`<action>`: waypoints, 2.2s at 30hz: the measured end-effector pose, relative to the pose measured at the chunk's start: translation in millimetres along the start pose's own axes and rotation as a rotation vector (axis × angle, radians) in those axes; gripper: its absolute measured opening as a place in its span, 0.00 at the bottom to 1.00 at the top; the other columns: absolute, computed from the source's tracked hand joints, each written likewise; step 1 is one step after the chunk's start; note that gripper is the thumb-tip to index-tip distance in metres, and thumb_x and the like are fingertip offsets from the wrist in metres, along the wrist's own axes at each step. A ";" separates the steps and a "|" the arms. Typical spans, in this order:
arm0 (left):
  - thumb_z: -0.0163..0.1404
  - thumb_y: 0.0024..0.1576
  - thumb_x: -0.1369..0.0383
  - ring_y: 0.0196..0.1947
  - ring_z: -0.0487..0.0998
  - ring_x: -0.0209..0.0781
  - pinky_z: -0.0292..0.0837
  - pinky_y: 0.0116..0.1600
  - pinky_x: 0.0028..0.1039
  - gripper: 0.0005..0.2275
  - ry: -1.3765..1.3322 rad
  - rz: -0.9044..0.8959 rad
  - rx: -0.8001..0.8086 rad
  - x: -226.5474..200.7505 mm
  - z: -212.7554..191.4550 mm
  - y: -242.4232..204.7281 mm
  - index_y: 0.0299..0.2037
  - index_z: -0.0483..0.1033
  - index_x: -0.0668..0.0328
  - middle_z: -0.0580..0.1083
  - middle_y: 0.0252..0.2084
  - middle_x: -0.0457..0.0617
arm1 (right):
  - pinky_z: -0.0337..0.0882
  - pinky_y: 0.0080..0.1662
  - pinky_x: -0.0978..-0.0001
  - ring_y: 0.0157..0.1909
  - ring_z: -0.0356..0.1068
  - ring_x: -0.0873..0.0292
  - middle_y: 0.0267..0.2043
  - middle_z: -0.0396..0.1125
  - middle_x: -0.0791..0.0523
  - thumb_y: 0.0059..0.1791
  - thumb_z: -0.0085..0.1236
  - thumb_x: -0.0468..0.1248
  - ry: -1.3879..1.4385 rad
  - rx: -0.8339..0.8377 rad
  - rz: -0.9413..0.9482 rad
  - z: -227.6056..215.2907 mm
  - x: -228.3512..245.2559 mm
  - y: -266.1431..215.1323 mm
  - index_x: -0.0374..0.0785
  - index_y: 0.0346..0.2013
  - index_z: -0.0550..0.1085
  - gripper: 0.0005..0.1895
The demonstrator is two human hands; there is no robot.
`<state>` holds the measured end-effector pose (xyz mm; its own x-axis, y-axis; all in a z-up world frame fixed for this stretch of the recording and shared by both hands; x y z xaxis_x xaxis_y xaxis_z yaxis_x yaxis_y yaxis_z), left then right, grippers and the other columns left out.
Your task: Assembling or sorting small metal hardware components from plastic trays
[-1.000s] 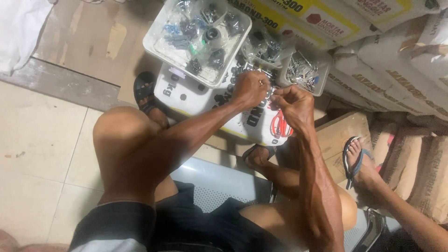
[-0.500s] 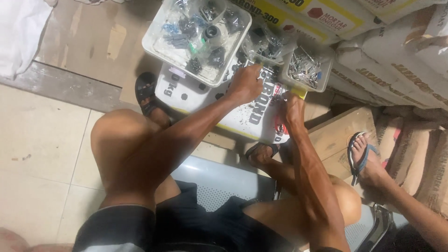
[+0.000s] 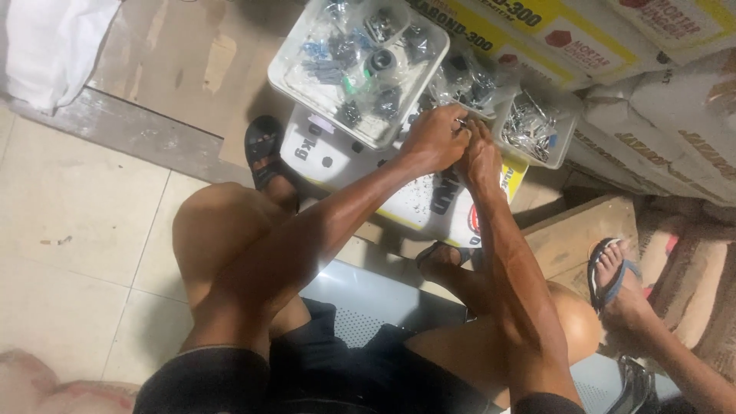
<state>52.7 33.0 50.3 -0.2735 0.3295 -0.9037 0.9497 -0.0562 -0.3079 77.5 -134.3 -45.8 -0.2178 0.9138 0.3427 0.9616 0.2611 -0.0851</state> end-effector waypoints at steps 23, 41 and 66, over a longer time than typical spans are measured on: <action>0.53 0.55 0.69 0.38 0.85 0.57 0.79 0.43 0.42 0.04 -0.095 0.260 -0.055 -26.4 9.7 -20.2 0.34 0.82 0.56 0.81 0.30 0.54 | 0.70 0.41 0.63 0.38 0.74 0.54 0.38 0.73 0.52 0.52 0.62 0.32 0.338 -0.183 -0.199 -130.5 30.8 -54.6 0.43 0.43 0.83 0.07; 0.48 0.57 0.76 0.32 0.84 0.41 0.86 0.39 0.27 0.04 -0.912 -0.185 0.083 -38.1 -2.2 -63.4 0.40 0.72 0.68 0.75 0.31 0.54 | 0.73 0.44 0.69 0.40 0.71 0.62 0.37 0.72 0.53 0.52 0.66 0.33 0.894 -0.184 0.045 -176.1 66.5 -83.9 0.34 0.42 0.78 0.07; 0.58 0.56 0.71 0.27 0.84 0.42 0.79 0.23 0.28 0.12 -0.427 0.031 -0.209 -32.5 9.3 -31.4 0.48 0.73 0.56 0.83 0.38 0.50 | 0.80 0.39 0.69 0.32 0.73 0.58 0.36 0.72 0.51 0.56 0.60 0.25 0.924 -0.125 -0.028 -177.3 98.7 -69.9 0.31 0.43 0.73 0.03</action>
<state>30.3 15.2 86.6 -0.2408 -0.0885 -0.9665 0.9568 0.1456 -0.2517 18.4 -117.5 159.8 -0.0734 0.2840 0.9560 0.9807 0.1948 0.0174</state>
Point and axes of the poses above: each hand's wrist, its own y-axis towards the middle knuckle, its own z-axis out of the palm, x = y × z, the point moved 5 cm from there along y, towards the middle knuckle
